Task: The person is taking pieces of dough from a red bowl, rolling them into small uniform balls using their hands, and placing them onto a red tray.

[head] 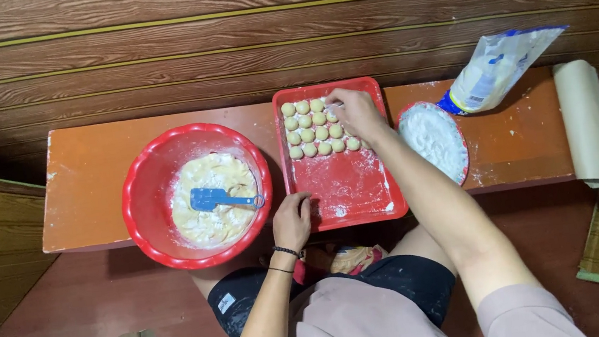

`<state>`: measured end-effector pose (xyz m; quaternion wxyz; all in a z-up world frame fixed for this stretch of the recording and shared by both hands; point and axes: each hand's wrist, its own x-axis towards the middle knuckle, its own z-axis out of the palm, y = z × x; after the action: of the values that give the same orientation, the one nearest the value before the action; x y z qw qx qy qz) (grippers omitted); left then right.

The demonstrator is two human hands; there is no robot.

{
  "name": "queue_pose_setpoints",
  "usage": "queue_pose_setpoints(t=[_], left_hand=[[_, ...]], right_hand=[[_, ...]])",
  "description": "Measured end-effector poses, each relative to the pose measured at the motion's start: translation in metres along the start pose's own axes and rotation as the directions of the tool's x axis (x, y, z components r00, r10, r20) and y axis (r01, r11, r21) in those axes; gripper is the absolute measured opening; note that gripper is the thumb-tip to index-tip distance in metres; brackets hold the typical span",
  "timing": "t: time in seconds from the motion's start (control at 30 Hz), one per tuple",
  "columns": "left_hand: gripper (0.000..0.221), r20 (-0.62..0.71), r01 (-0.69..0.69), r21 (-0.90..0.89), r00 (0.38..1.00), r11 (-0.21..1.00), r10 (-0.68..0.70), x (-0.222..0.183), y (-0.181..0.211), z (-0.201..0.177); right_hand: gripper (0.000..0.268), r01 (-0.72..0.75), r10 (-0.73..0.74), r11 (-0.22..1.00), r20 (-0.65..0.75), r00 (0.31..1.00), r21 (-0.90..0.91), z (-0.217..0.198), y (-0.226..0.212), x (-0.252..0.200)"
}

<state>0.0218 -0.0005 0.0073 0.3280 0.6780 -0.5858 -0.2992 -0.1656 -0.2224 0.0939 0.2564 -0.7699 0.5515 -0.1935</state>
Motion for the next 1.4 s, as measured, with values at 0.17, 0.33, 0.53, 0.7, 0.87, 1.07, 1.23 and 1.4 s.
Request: queue_pose_setpoints(t=[0.17, 0.33, 0.53, 0.7, 0.87, 1.07, 1.23, 1.4], left_hand=[[0.018, 0.000, -0.012, 0.002, 1.000, 1.000, 0.012, 0.000, -0.004, 0.002], [0.019, 0.010, -0.007, 0.001, 1.000, 1.000, 0.007, 0.002, -0.004, 0.001], [0.019, 0.034, 0.003, 0.003, 0.999, 1.000, -0.003, 0.003, 0.001, -0.002], [0.020, 0.034, 0.021, -0.007, 0.999, 1.000, -0.021, 0.002, 0.000, -0.002], [0.019, 0.016, 0.003, -0.011, 1.000, 1.000, -0.003, 0.003, -0.005, 0.002], [0.020, 0.029, 0.018, -0.002, 0.999, 1.000, -0.018, 0.001, -0.001, -0.001], [0.016, 0.002, 0.008, -0.004, 1.000, 1.000, -0.008, 0.001, 0.001, -0.002], [0.014, -0.008, 0.015, -0.008, 1.000, 1.000, -0.015, 0.003, 0.002, -0.003]], right_hand=[[0.021, 0.069, -0.068, 0.998, -0.024, 0.997, 0.015, 0.020, 0.001, 0.020], [0.019, 0.043, -0.045, 0.994, -0.015, 0.999, -0.104, -0.013, 0.032, 0.009], [0.017, -0.035, 0.023, 0.961, -0.047, 0.999, -0.274, -0.031, 0.099, 0.006], [0.016, -0.044, 0.034, 0.978, -0.053, 0.998, -0.203, -0.030, 0.088, 0.017], [0.016, -0.018, -0.003, 0.995, -0.209, 0.978, -0.097, -0.043, 0.052, 0.028], [0.016, 0.127, -0.133, 0.989, -0.093, 0.987, -0.075, -0.015, 0.008, 0.027], [0.020, 0.033, -0.038, 0.982, -0.024, 0.999, -0.188, 0.014, 0.054, 0.018], [0.018, -0.084, 0.077, 0.989, -0.062, 0.995, -0.121, 0.007, 0.032, -0.028]])
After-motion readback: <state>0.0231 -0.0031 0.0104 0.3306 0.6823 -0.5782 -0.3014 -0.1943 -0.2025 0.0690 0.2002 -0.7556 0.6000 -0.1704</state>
